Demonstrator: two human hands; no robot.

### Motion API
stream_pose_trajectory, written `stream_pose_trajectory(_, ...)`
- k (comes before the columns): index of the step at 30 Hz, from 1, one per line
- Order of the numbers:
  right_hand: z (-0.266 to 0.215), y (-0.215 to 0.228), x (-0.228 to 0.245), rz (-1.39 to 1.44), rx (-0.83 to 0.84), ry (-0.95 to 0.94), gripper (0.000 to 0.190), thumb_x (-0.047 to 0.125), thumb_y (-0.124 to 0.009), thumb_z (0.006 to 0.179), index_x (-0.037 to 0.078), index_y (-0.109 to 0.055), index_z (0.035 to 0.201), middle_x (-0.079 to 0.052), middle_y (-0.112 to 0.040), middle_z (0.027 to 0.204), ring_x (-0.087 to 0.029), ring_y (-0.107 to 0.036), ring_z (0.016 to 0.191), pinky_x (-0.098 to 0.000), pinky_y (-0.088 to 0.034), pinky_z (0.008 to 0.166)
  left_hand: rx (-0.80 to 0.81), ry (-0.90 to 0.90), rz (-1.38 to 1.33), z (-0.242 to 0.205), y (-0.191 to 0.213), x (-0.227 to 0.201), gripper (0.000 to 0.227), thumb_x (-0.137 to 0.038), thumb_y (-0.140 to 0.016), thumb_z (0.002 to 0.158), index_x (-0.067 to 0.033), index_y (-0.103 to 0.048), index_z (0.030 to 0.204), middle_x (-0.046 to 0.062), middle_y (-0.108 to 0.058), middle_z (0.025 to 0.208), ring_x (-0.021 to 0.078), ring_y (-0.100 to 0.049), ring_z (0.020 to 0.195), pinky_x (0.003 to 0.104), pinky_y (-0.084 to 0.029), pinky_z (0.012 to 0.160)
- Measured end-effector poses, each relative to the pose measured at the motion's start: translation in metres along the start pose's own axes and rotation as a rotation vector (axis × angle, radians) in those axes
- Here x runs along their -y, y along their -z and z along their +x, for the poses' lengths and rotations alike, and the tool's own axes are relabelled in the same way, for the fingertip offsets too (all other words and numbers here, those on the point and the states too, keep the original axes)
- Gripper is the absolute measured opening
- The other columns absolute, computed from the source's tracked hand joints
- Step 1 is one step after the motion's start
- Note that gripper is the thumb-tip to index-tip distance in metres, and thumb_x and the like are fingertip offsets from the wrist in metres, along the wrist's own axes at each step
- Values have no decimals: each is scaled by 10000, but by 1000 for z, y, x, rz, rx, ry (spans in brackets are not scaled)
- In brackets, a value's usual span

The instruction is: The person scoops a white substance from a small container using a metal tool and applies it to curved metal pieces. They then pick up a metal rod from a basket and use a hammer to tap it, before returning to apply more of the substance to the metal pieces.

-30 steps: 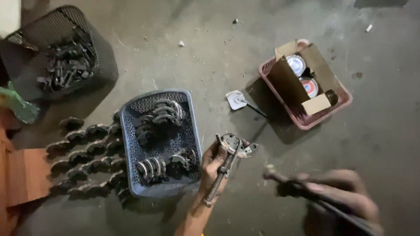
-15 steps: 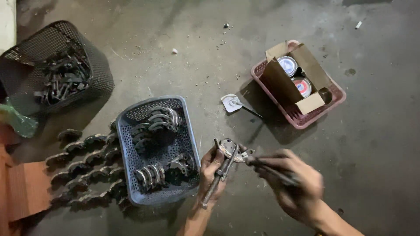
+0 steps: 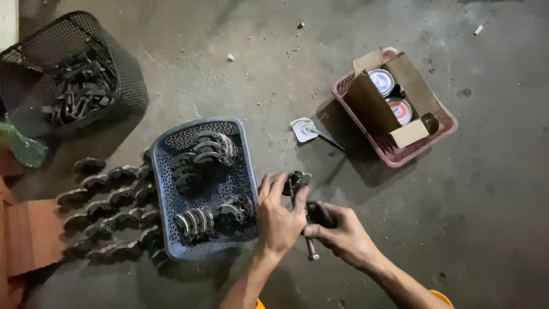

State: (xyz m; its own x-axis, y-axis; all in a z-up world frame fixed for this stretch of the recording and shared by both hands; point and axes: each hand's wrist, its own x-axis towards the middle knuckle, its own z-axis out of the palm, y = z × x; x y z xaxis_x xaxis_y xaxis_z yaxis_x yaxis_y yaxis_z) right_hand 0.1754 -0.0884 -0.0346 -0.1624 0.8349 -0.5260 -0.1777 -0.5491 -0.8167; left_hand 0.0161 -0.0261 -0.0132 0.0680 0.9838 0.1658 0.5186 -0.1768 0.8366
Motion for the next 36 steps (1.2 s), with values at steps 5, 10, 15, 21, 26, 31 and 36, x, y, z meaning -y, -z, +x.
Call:
stream_pose_trajectory(5, 8, 33, -28, 258, 225, -34, 169, 38, -762, 852, -120, -749, 910, -140, -711, 668, -147, -537, 414, -288, -455, 365, 309, -252, 213, 11, 37, 5, 834, -752, -507, 825, -18, -732, 1150, 197, -622, 1082, 361, -498, 1139, 630, -428, 958)
stream_pose_trajectory(10, 6, 46, -42, 206, 316, 6, 224, 126, -821, 820, -78, -733, 850, -102, -670, 625, -140, -506, 438, -273, -387, 391, 497, -397, 213, 10, 45, 5, 886, -730, -477, 839, -1, -614, 1324, 194, -523, 1094, 326, -488, 1028, 553, -431, 945)
stream_pose_trajectory(15, 3, 44, -34, 218, 363, 8, 275, 121, -808, 827, -79, -751, 1005, -126, -732, 728, -117, -492, 470, -256, -390, 401, 579, -388, 279, 8, 44, 3, 823, -293, -904, 677, -35, -533, 1365, 204, -517, 1261, 395, -520, 1173, 588, -354, 1089)
stream_pose_trajectory(21, 3, 45, -35, 101, 375, 55, 236, 121, -822, 827, -53, -787, 983, -74, -713, 648, -102, -487, 439, -248, -394, 384, 609, -467, 464, 10, 28, 18, 857, -210, -893, 669, 12, -461, 1375, 201, -551, 1366, 364, -543, 1286, 714, -268, 1168)
stream_pose_trajectory(26, -8, 44, -25, -92, 341, -53, 284, 152, -824, 822, -49, -823, 1022, -18, -593, 573, -112, -448, 439, -270, -325, 401, 1040, -210, 301, 19, 14, 35, 945, 15, -806, 667, -69, -389, 1511, 148, -554, 1465, 321, -567, 1249, 531, -381, 1108)
stream_pose_trajectory(31, -18, 52, -20, -106, 118, -194, 335, 251, -630, 962, -38, -794, 1003, -83, -647, 650, -141, -501, 473, -288, -380, 397, 930, 107, -220, 0, 17, 61, 513, 32, -733, 705, -23, -599, 1197, 69, -686, 816, 173, -575, 569, 298, -449, 460)
stream_pose_trajectory(36, -10, 51, 2, 6, -451, -341, 646, 259, -752, 926, -206, -545, 1324, -404, -648, 1013, -443, -716, 891, -459, -529, 615, 644, 519, -475, -35, 3, 88, 472, -38, -749, 728, 27, -681, 1190, 267, -737, 975, 306, -677, 939, 458, -592, 744)
